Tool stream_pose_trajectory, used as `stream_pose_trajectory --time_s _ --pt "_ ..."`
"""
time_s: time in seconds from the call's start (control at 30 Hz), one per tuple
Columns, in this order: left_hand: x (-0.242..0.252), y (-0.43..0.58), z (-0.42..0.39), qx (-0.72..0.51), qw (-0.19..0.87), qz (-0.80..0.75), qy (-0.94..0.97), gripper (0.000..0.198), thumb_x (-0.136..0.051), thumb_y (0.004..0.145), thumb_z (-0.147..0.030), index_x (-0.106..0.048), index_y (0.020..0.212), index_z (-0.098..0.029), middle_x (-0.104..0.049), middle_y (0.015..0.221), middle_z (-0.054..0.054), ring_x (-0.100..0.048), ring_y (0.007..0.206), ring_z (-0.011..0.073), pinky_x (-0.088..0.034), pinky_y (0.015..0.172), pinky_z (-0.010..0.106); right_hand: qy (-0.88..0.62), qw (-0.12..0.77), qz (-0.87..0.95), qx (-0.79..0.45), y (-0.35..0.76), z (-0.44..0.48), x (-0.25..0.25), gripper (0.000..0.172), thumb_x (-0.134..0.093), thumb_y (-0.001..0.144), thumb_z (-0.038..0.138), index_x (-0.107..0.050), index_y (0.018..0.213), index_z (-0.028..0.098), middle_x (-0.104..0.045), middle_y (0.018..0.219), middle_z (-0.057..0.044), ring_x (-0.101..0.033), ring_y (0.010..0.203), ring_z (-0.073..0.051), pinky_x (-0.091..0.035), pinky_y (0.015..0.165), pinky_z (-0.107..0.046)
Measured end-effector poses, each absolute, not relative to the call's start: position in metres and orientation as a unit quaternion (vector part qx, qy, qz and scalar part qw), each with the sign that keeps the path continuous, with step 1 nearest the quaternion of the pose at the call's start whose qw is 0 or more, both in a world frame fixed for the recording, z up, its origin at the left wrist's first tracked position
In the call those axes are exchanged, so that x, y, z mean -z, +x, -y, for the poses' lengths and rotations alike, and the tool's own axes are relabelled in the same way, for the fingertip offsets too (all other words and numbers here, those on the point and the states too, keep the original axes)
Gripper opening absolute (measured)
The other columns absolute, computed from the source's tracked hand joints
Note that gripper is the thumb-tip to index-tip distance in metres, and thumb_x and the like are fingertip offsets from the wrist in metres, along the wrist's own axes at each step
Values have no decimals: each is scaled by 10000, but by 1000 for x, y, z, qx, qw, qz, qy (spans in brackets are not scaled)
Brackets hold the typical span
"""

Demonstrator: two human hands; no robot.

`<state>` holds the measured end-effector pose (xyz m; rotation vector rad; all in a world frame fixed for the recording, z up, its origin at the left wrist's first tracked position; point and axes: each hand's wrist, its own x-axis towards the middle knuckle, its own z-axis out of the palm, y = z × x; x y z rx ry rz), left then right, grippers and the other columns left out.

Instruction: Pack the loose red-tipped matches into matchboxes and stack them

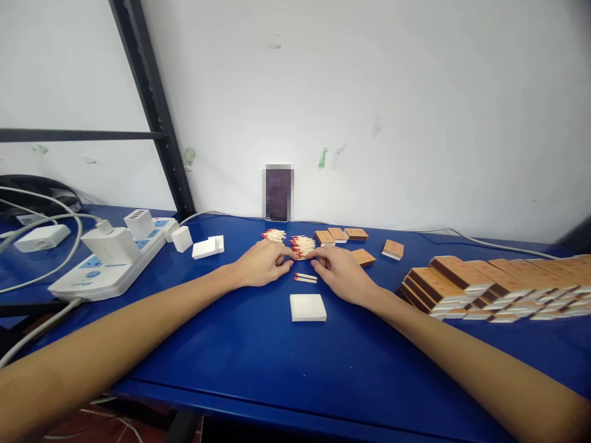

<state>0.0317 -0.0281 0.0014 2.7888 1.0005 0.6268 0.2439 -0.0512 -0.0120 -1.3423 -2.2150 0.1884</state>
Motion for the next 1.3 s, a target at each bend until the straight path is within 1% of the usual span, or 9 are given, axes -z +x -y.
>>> stream_pose_trajectory --time_s 0.13,0.3,0.47,0.63,0.77,0.9,1.07,1.13,1.3 --pt "-2 31 27 -202 62 -317 925 250 -528 857 -179 -720 1018 -176 -655 752 12 -534 624 107 -383 602 212 -493 272 824 -70 243 52 12 249 -511 875 135 -705 1027 165 -602 725 -24 -541 695 -162 -372 647 -273" --pt "-2 30 27 -208 77 -301 927 248 -538 819 -138 -728 975 -173 -647 742 -2 -514 598 88 -376 597 204 -487 262 831 -64 244 52 12 245 -505 882 150 -719 998 173 -628 779 -44 -552 713 -165 -376 654 -275" --pt "-1 31 29 -212 73 -334 915 269 -514 842 -171 -699 1037 -182 -582 623 -35 -477 534 89 -360 564 208 -485 271 829 -66 245 51 14 221 -523 877 150 -711 990 171 -605 746 -32 -547 706 -162 -379 661 -275" --pt "-2 33 30 -188 38 -329 924 322 -484 865 -178 -695 1109 -177 -650 755 18 -545 646 119 -401 637 227 -488 274 826 -74 245 51 14 187 -535 860 138 -702 938 168 -592 727 -22 -529 672 -153 -366 633 -269" --pt "-3 33 29 -180 41 -323 928 346 -484 855 -155 -691 1130 -188 -652 758 17 -530 628 114 -383 605 218 -492 288 817 -87 244 53 12 154 -548 838 128 -673 917 170 -552 660 7 -499 623 -144 -350 606 -264" --pt "-3 32 29 -187 56 -325 925 331 -491 831 -135 -701 1084 -184 -604 663 -16 -480 560 98 -357 569 210 -502 296 807 -91 244 55 11 151 -558 837 150 -650 954 170 -518 637 23 -481 610 -144 -339 597 -264" --pt "-2 31 29 -193 60 -323 925 308 -494 823 -132 -705 1043 -173 -627 714 -7 -500 581 96 -368 581 211 -498 295 810 -96 244 53 11 182 -550 840 149 -637 997 178 -512 637 29 -473 604 -142 -329 594 -263" --pt "-2 32 29 -196 59 -321 925 299 -493 821 -130 -706 1027 -171 -601 677 -15 -496 579 97 -369 584 212 -497 293 811 -94 244 53 12 162 -549 839 145 -639 969 179 -515 644 26 -473 606 -141 -330 598 -263" --pt "-2 33 31 -217 67 -304 925 307 -483 830 -127 -674 1063 -186 -449 557 -62 -412 502 85 -338 551 205 -496 298 810 -93 244 54 11 171 -550 835 142 -628 980 188 -507 641 32 -472 604 -140 -327 599 -261"
